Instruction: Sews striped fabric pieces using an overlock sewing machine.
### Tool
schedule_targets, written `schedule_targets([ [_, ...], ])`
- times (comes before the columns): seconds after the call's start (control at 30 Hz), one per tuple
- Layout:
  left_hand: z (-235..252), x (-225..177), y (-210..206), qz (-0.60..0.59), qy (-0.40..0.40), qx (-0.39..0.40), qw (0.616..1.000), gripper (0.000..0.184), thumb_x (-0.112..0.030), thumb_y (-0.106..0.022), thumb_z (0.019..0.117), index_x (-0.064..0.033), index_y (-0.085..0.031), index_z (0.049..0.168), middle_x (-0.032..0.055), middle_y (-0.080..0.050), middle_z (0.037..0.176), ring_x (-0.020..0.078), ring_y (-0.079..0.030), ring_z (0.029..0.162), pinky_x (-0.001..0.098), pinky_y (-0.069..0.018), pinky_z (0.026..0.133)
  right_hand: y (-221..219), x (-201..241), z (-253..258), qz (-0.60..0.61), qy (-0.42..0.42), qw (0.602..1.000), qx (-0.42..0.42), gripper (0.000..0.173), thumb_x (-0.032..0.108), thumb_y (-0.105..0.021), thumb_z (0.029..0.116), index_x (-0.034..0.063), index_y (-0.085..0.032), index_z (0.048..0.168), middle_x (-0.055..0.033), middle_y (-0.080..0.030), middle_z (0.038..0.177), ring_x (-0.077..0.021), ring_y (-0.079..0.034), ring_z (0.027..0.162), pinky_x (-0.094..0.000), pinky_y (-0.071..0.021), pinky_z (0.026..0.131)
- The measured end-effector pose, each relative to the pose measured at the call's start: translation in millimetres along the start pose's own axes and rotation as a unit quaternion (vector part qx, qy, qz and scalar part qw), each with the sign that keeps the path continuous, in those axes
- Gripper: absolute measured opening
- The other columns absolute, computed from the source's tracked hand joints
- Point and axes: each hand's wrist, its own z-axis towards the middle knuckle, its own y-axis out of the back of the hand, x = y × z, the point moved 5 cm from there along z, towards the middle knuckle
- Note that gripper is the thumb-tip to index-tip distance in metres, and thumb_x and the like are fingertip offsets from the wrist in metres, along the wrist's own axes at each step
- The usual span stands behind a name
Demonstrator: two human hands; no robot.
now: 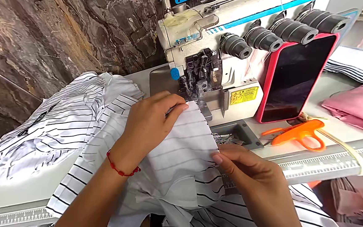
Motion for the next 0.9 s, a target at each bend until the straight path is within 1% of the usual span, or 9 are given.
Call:
schedule_targets([
  [0.1, 3, -4, 1, 0.039, -0.034, 0.013, 0.999, 0.022, -0.029, -0.059, 0.1009, -0.0161, -0.077, 0.1, -0.0022, -0.066, 0.081, 0.0108, -0.063, 0.067, 0.0297, -0.0467, 0.054, -2, -1, -1, 0.022, -0.017, 1.0, -0.002, 0.002, 0.009, -0.077, 0.0884, 0.0104, -0.078, 0.088, 0.0042, -0.074, 0.096, 0.0009, -0.069, 0.084, -0.0149, -0.0589, 0.074],
  [0.17, 5, -7, 2, 0.059, -0.056, 0.02, 0.996, 0.022, -0.028, -0.058, 0.1015, -0.0148, -0.076, 0.101, 0.0008, -0.067, 0.08, 0.0154, -0.065, 0.065, 0.0338, -0.0471, 0.051, -2, -1, -2, 0.024, -0.029, 0.999, -0.003, 0.002, 0.009, -0.076, 0.0881, 0.0107, -0.077, 0.088, 0.0051, -0.074, 0.095, 0.0017, -0.068, 0.082, -0.0145, -0.0586, 0.073],
  [0.3, 10, -10, 2, 0.071, -0.069, 0.031, 0.995, 0.021, -0.025, -0.058, 0.1022, -0.0125, -0.075, 0.1, 0.0042, -0.069, 0.08, 0.0199, -0.067, 0.064, 0.0364, -0.0479, 0.051, -3, -1, -2, 0.035, -0.04, 0.999, -0.004, 0.003, 0.008, -0.075, 0.0891, 0.0107, -0.074, 0.087, 0.0059, -0.072, 0.092, 0.0023, -0.067, 0.079, -0.0139, -0.0577, 0.071],
  [0.43, 13, -12, 0, 0.087, -0.078, 0.038, 0.992, 0.022, -0.026, -0.057, 0.1023, -0.0133, -0.075, 0.1, 0.0037, -0.067, 0.077, 0.0202, -0.065, 0.061, 0.0364, -0.0459, 0.049, -3, -3, -2, 0.059, -0.054, 0.997, -0.011, 0.005, 0.008, -0.074, 0.0897, 0.0118, -0.072, 0.088, 0.0062, -0.072, 0.089, 0.0023, -0.066, 0.075, -0.0139, -0.0567, 0.068],
  [0.53, 12, -14, -2, 0.09, -0.087, 0.028, 0.992, 0.018, -0.025, -0.058, 0.1013, -0.0119, -0.071, 0.1, 0.0029, -0.065, 0.074, 0.019, -0.062, 0.058, 0.0356, -0.0434, 0.046, -2, -6, -2, 0.075, -0.071, 0.995, -0.014, 0.006, 0.007, -0.073, 0.0896, 0.0125, -0.071, 0.087, 0.0062, -0.072, 0.086, 0.0018, -0.066, 0.073, -0.014, -0.056, 0.066],
  [0.7, 11, -14, -2, 0.067, -0.076, 0.015, 0.995, 0.014, -0.022, -0.062, 0.099, -0.012, -0.071, 0.101, 0.0022, -0.067, 0.078, 0.0173, -0.065, 0.063, 0.0345, -0.0461, 0.049, -4, -8, -2, 0.103, -0.101, 0.989, -0.021, 0.008, 0.007, -0.074, 0.089, 0.0131, -0.071, 0.084, 0.0057, -0.071, 0.08, 0.0023, -0.063, 0.066, -0.0131, -0.053, 0.061],
  [0.9, 11, -11, -3, 0.059, -0.062, 0.023, 0.996, 0.014, -0.023, -0.062, 0.0995, -0.0121, -0.07, 0.101, 0.0013, -0.067, 0.078, 0.0167, -0.065, 0.064, 0.0344, -0.0471, 0.051, -6, -7, -3, 0.144, -0.133, 0.98, -0.038, 0.012, 0.007, -0.069, 0.0933, 0.0125, -0.069, 0.082, 0.0048, -0.07, 0.074, 0.001, -0.064, 0.063, -0.0144, -0.0541, 0.061],
])
